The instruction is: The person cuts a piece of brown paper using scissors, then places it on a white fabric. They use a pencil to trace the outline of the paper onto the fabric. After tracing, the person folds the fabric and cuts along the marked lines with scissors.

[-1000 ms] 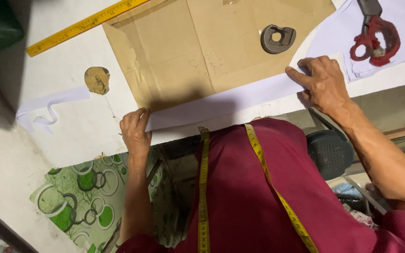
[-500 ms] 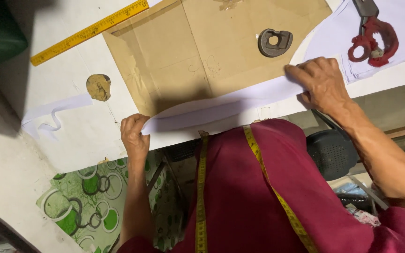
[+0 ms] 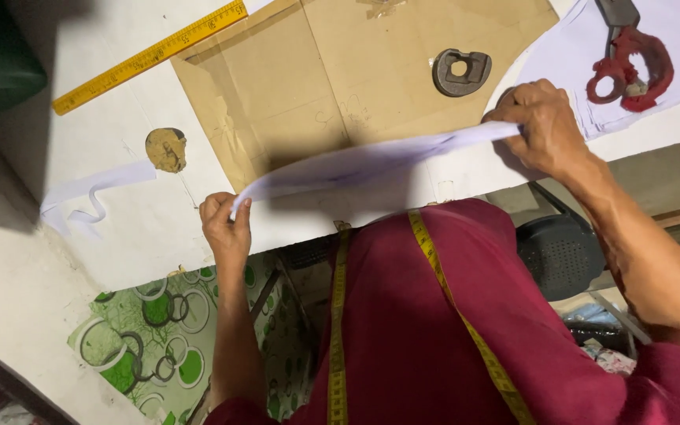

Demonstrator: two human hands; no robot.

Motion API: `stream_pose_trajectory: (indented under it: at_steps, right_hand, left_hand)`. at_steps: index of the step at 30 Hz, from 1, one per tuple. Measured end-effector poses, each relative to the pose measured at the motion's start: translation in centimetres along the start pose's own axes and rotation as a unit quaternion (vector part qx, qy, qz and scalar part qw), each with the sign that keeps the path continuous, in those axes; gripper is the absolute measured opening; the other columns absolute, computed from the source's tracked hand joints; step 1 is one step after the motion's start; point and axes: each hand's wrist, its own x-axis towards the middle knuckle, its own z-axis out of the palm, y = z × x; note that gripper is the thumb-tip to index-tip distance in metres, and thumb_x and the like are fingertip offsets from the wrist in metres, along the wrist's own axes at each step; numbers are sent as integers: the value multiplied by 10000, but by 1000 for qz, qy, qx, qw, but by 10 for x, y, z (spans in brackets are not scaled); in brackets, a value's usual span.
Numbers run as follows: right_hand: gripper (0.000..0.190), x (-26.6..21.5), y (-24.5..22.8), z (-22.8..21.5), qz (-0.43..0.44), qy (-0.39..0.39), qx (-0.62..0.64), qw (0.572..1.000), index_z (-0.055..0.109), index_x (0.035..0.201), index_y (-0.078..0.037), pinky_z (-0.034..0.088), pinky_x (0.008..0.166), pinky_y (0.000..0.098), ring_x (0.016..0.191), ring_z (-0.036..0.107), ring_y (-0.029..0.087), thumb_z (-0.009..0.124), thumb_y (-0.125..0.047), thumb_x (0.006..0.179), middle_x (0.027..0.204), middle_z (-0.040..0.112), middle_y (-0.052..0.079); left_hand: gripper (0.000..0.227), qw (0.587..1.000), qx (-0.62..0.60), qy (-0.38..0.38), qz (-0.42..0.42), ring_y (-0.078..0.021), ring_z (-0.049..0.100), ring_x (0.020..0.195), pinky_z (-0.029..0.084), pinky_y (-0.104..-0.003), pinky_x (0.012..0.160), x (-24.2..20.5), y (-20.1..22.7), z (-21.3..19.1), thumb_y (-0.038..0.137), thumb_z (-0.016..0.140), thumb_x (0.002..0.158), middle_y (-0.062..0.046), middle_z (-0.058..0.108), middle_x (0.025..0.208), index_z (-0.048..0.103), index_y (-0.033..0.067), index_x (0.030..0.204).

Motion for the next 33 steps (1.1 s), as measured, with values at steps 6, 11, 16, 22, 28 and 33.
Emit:
stream_pose_trajectory:
  at_steps: [6,11,16,22,28,33]
  right_hand:
    - [250,52,-36,-28,239,-153,-5,959,801,1074,-7,609,504,374,657,726,278,857,-207,933,1045,795,161]
    - [461,76,-46,-40,434,-224,6,872,768,1232,-53,565,723,435,804,692,331,839,-381,915,949,779,189]
    - [440,70,-41,-39,438,-194,-5,878,792,1169,-69,563,730,436,759,678,291,879,-397,888,867,778,157]
    - [481,30,-39,-20,293,-15,-77,953,715,1144,16,550,745,438,725,663,287,949,-333,908,836,726,156]
    - [457,29,-78,-19,118,193,-165,960,558,1258,38,367,860,466,1082,489,346,601,-329,989,1183,540,243]
    - [605,63,-92,-19,14,211,-97,973,604,1310,69,396,901,508,1075,550,371,467,-487,1116,1177,611,268]
  left_hand:
    - [372,995,0,-25,-102,-244,465,881,377,-361,834,2,-23,7,190,750,986,-31,525,872,488,73,748]
    - [392,992,-16,-13,-127,-189,455,848,386,-318,789,2,-25,10,157,774,970,0,490,834,468,111,728]
    - [336,991,-18,5,-130,-184,478,798,414,-326,751,0,-34,17,135,798,936,-25,510,826,534,92,732]
    - [292,986,-15,20,-166,-171,504,790,455,-323,748,-1,-34,21,148,826,902,-27,548,850,585,91,747]
    - [289,983,-28,18,-179,-172,508,783,459,-320,733,0,-22,17,152,819,910,-37,533,856,587,75,754]
    - [373,989,-3,15,-150,-189,492,730,420,-341,708,2,-29,19,143,838,904,-37,512,788,529,88,701]
